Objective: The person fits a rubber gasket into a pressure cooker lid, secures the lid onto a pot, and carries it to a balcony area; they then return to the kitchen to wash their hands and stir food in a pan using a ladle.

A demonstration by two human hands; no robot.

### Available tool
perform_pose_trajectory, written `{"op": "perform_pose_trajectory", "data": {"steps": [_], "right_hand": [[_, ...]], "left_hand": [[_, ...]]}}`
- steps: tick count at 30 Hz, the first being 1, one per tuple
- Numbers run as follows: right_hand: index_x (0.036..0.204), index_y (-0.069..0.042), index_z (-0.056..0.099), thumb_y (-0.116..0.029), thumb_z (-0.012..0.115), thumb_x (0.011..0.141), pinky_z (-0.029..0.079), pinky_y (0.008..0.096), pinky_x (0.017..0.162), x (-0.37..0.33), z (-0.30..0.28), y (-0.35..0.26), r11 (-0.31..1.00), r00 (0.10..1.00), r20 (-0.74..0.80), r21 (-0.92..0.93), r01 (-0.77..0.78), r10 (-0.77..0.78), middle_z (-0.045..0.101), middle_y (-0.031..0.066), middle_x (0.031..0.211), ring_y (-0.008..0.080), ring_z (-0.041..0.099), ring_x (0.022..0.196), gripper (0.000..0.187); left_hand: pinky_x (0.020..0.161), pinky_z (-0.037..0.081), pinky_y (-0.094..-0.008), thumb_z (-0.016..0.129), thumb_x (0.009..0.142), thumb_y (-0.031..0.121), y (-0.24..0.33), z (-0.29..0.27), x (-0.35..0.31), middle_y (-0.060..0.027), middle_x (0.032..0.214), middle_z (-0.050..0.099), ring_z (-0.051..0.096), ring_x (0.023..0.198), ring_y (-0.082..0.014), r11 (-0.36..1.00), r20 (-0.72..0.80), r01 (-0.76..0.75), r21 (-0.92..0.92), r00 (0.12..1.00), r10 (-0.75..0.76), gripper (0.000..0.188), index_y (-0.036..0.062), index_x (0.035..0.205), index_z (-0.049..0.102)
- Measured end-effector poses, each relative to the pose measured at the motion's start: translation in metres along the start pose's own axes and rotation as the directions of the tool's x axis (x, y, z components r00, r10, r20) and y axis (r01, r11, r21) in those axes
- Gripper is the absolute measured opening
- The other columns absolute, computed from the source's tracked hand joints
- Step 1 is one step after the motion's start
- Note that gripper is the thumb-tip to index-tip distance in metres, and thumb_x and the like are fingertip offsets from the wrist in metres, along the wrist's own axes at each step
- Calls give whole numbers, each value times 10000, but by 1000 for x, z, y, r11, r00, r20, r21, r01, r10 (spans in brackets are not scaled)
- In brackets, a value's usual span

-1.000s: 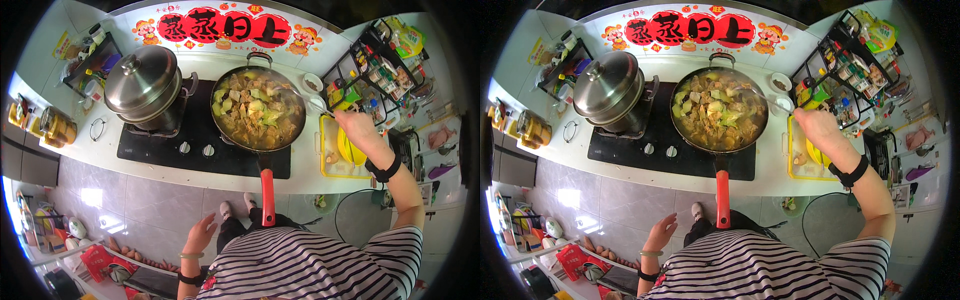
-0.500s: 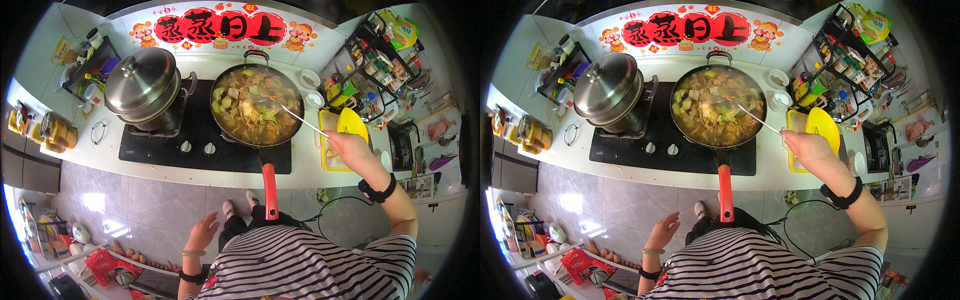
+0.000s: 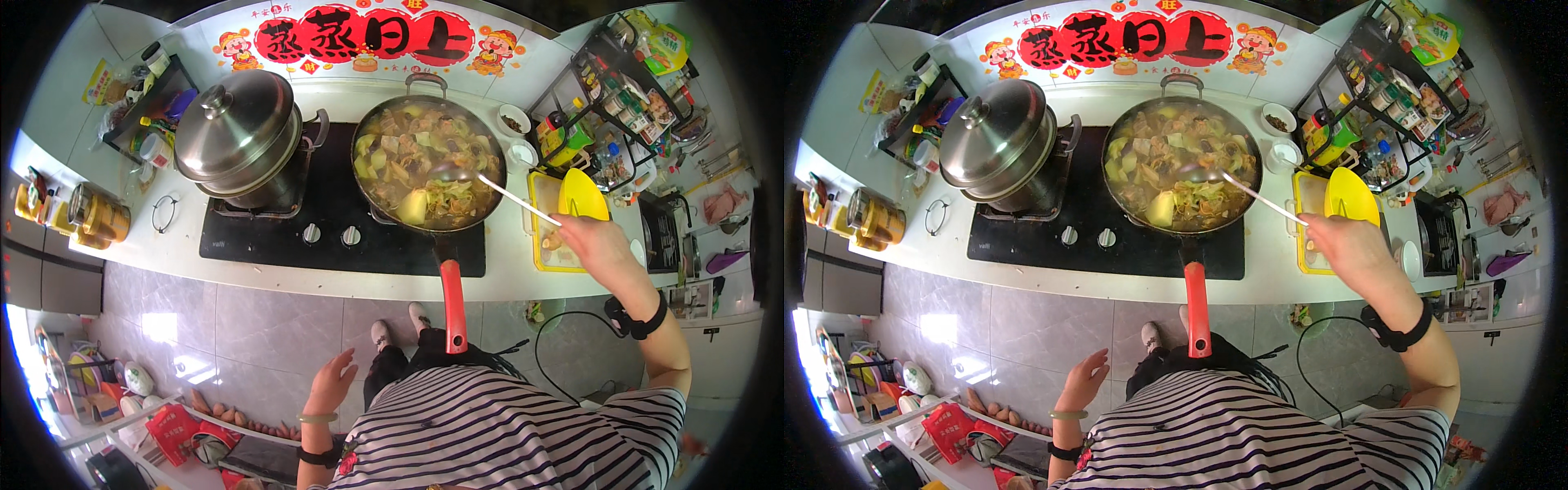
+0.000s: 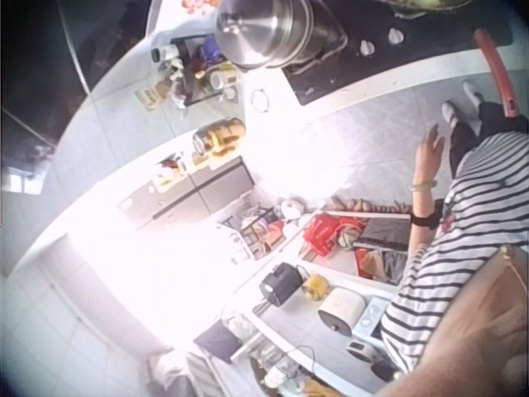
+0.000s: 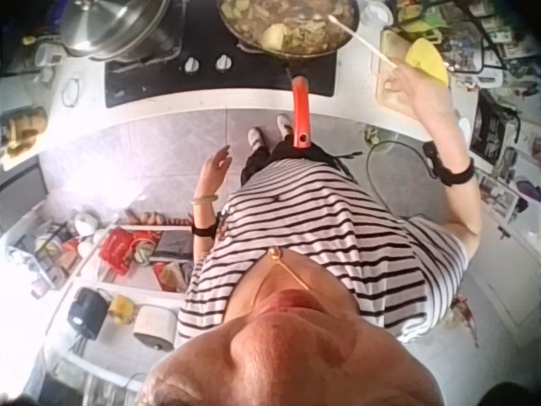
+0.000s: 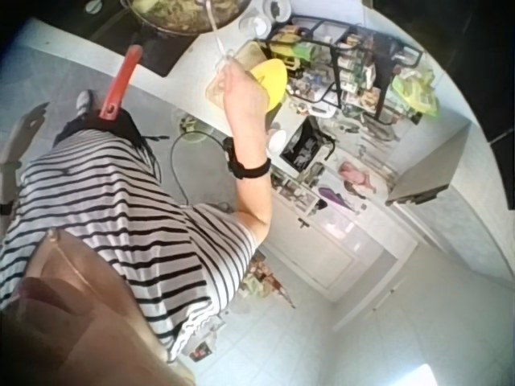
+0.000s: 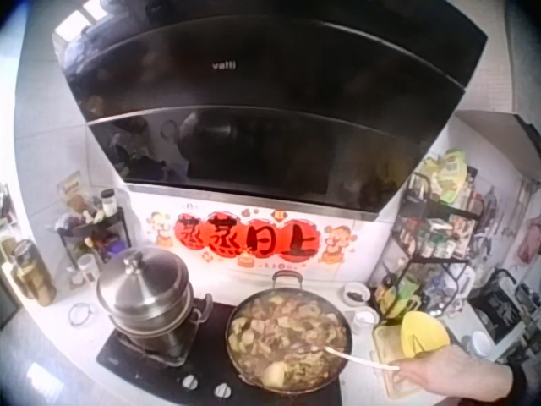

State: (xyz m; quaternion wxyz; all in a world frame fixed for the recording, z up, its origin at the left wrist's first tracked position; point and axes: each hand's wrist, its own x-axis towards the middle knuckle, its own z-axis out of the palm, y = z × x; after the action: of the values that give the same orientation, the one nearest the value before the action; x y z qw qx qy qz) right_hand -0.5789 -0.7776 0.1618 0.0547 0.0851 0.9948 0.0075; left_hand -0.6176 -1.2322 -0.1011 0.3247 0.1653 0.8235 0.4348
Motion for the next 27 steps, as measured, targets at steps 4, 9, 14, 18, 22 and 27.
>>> {"op": "perform_pose_trajectory", "data": {"steps": [4,9,14,18,22,27], "right_hand": [[1152,-124,631,-190,589,918,509,413,617,-7,-12,4,994,997,-54,94,-57,62,664,145,804,332,648,721,247],[1149,-119,629,-171,589,922,495,401,618,-5,-13,-18,954,999,-19,299,-37,45,663,143,829,339,635,719,236],[1162,-115,623,-162,594,918,502,398,627,10,9,-28,961,1000,-25,275,4,3,661,138,842,330,639,726,250],[1153,-139,619,-197,597,912,489,425,584,12,26,-30,981,992,-91,163,101,-87,636,133,759,325,630,687,248],[1142,-133,628,-185,609,900,486,419,574,-8,2,-19,987,995,-52,137,89,-82,637,131,761,325,625,671,249],[1122,-139,651,-159,626,876,485,416,568,-33,-30,-11,998,999,-17,49,-46,47,621,124,749,319,618,654,248]], "left_hand": [[866,501,-402,604,899,207,1,0,1,-193,1117,660,632,1034,-343,1000,8,0,4,1000,0,392,62,1262,573],[866,502,-394,606,902,219,5,1,10,-193,1132,655,632,1039,-336,1000,28,-17,13,999,17,391,64,1260,574],[860,511,-374,611,907,187,12,-4,20,-184,1137,659,642,1041,-307,999,26,-43,31,999,42,379,50,1259,577],[851,521,-359,617,908,151,11,-7,19,-180,1128,666,658,1031,-283,997,17,-34,72,999,33,371,40,1260,579],[847,523,-359,619,905,147,1,-3,15,-183,1110,672,665,1011,-288,997,4,-48,63,999,47,368,31,1252,584],[859,504,-391,615,895,210,0,6,15,-186,1106,664,641,1023,-329,1000,43,-1,-9,999,1,372,60,1235,595]]}}
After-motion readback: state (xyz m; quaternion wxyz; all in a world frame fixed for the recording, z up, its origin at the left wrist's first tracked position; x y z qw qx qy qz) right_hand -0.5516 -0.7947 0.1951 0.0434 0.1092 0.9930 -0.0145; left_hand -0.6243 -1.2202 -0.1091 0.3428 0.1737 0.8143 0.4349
